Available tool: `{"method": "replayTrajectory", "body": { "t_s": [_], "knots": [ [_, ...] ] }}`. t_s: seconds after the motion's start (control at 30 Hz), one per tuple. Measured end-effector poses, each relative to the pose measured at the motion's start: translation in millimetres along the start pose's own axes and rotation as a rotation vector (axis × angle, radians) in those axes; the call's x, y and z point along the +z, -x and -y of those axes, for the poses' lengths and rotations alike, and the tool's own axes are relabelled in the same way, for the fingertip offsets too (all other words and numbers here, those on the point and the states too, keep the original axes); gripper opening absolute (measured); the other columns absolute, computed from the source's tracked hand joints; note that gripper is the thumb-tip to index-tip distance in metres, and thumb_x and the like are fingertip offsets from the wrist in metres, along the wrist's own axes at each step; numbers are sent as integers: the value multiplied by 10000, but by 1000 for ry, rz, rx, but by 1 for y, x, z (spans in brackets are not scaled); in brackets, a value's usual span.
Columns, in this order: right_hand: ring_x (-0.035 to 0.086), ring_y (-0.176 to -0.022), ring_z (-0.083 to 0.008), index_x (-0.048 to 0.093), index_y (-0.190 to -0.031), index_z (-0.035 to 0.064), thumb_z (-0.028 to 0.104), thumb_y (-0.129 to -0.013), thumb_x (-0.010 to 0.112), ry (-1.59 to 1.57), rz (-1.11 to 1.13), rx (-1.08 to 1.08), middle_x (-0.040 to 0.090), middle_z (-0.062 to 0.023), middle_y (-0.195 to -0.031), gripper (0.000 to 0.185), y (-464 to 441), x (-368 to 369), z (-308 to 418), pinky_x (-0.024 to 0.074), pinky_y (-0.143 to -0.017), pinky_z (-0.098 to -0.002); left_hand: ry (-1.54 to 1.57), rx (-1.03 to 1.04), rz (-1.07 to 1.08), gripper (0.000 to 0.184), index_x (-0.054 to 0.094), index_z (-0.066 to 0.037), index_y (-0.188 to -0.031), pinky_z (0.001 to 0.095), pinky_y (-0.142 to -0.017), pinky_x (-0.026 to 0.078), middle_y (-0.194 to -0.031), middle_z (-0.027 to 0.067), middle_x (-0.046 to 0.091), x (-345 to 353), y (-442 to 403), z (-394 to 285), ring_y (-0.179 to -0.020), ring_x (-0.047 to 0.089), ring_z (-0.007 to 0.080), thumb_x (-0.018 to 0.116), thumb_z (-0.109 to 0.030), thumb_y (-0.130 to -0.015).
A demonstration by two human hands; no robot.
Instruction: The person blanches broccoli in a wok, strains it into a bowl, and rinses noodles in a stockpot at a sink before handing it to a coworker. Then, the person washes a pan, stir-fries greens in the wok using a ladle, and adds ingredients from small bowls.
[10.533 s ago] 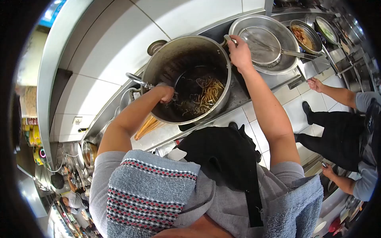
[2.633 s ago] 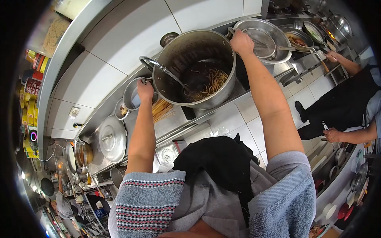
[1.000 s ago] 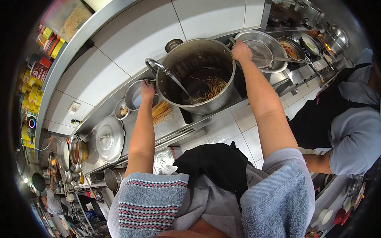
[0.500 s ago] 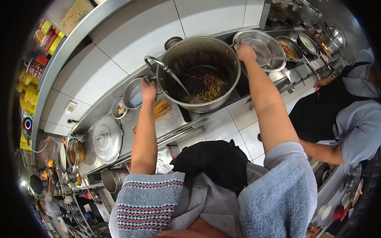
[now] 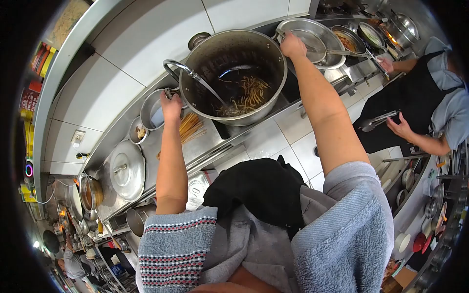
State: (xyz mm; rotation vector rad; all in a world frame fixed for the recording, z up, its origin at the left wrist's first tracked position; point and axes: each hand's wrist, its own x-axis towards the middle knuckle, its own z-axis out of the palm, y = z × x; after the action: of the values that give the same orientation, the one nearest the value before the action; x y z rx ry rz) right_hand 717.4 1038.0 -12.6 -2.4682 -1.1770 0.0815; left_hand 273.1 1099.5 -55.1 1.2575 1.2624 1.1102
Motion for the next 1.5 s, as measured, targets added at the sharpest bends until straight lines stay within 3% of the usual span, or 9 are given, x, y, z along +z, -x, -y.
{"method": "replayTrajectory", "body": {
  "t_s": [0.8,0.87,0.93,1.07,1.23,1.33,1.5],
  "knots": [
    [565,-1145,-376,515,-1231,123,291,-913,517,7,40,29,614,-178,-1210,360,6,-14,16,451,-939,-496,12,30,-17,609,281,23,-1375,255,-457,386,-836,69,531,-2,-6,-3,-570,472,106,505,15,-809],
    [563,-1116,-411,552,-1209,111,283,-889,549,-42,7,21,608,-235,-1176,364,8,-14,19,450,-933,-510,13,21,-11,609,277,21,-1380,260,-461,391,-842,73,537,-5,-7,-4,-569,476,111,511,5,-817],
    [569,-1110,-410,551,-1214,107,269,-891,537,-51,4,-5,608,-237,-1174,361,4,-10,16,454,-930,-507,14,13,-5,610,273,19,-1384,265,-465,395,-847,77,543,-7,-8,-3,-569,480,116,518,-4,-826],
    [599,-1098,-362,557,-1198,73,218,-854,540,42,6,13,633,-195,-1164,374,-5,-15,-17,484,-923,-476,-48,50,37,658,216,10,-1432,287,-604,464,-920,92,567,11,-34,41,-709,536,142,529,-35,-855],
    [602,-1082,-374,555,-1223,62,226,-850,518,15,29,-53,635,-207,-1147,408,0,1,19,481,-934,-469,-97,-50,-19,671,210,41,-1433,290,-688,486,-912,95,562,-22,-13,1,-774,553,155,530,-53,-851],
    [583,-1096,-395,533,-1254,66,222,-874,490,-67,48,-110,621,-222,-1157,413,7,15,39,466,-948,-478,-107,121,-37,675,228,51,-1418,314,-770,483,-995,141,568,-56,-25,32,-834,568,204,555,-88,-844],
    [594,-1075,-398,534,-1272,90,217,-856,533,-55,-24,-20,622,-227,-1152,435,-12,-7,-22,473,-930,-482,-247,99,8,639,262,61,-1386,344,-814,480,-1129,193,560,1,-48,54,-877,577,238,561,-114,-849]
  ]
}}
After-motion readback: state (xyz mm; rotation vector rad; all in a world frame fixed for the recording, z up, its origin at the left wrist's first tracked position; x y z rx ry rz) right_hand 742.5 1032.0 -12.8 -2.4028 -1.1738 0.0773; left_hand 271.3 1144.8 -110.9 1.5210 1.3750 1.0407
